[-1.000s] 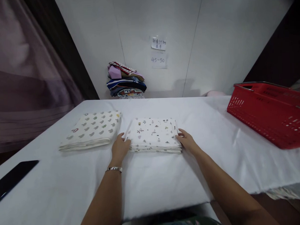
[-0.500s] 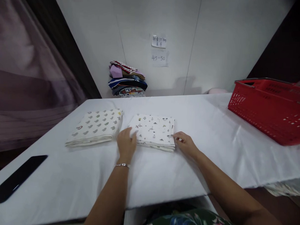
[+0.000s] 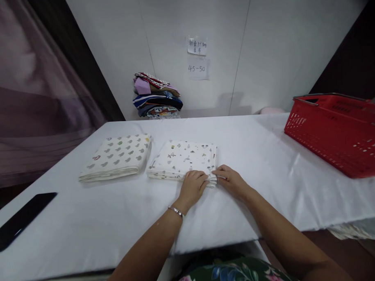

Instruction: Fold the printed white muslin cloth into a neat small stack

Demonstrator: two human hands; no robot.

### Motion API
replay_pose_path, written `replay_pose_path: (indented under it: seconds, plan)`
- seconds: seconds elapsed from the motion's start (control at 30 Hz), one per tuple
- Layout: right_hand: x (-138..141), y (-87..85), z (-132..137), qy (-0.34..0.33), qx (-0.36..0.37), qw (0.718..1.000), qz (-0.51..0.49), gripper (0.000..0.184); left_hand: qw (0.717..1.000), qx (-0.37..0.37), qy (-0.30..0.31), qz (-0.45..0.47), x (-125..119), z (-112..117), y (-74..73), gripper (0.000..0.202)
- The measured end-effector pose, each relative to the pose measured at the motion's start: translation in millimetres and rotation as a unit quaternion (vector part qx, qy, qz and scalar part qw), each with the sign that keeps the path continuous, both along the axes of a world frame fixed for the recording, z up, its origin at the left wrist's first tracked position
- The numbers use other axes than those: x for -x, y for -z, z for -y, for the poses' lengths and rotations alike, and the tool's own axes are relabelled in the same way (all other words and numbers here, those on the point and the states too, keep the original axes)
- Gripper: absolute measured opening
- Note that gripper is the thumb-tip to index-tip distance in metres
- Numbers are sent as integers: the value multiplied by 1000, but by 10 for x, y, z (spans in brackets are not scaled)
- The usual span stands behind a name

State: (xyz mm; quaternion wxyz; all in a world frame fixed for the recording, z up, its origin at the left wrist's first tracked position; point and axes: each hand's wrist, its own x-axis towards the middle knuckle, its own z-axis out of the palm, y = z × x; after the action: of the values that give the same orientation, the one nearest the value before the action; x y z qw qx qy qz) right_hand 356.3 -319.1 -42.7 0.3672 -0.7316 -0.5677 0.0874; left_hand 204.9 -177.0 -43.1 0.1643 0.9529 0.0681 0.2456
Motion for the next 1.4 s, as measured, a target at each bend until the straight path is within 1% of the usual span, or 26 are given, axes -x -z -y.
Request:
replay_pose_path:
  seconds: [0.17,0.3,0.37,0.6,0.7,0.87,0.97,1.1,1.2,1.4]
  plan:
    - [-10,13,-37,13,17,1000,9,29,999,-24,21,20,5,58,-20,19]
    - [-18,43,-62,13,-19,1000,-8,27,998,-47,35,8,8,94,-27,18]
    - [0,33,-59,10,-24,1000,-9,27,998,-56,33,1,9,93,-28,17]
    - [71,-46,-7,-2,17,1000,20,25,995,-95,32,-11,7,78,-29,23]
    - [79,-66,12,-5,26,999,31,26,995,-97,28,-4,3,80,-12,22]
    - [103,-72,66,-19,43,999,-4,35,993,-110,27,-8,-5,79,15,20]
    - [123,-90,88,-20,57,998,-21,37,991,-129,24,-12,-12,76,21,19]
    - [158,-154,88,-38,65,997,11,34,991,-129,20,-6,-18,71,29,17]
    - [174,-180,78,-38,62,997,27,31,991,-129,18,-6,-18,68,40,16]
    - [156,-124,59,-28,52,998,35,26,993,-118,16,-9,-18,65,49,18]
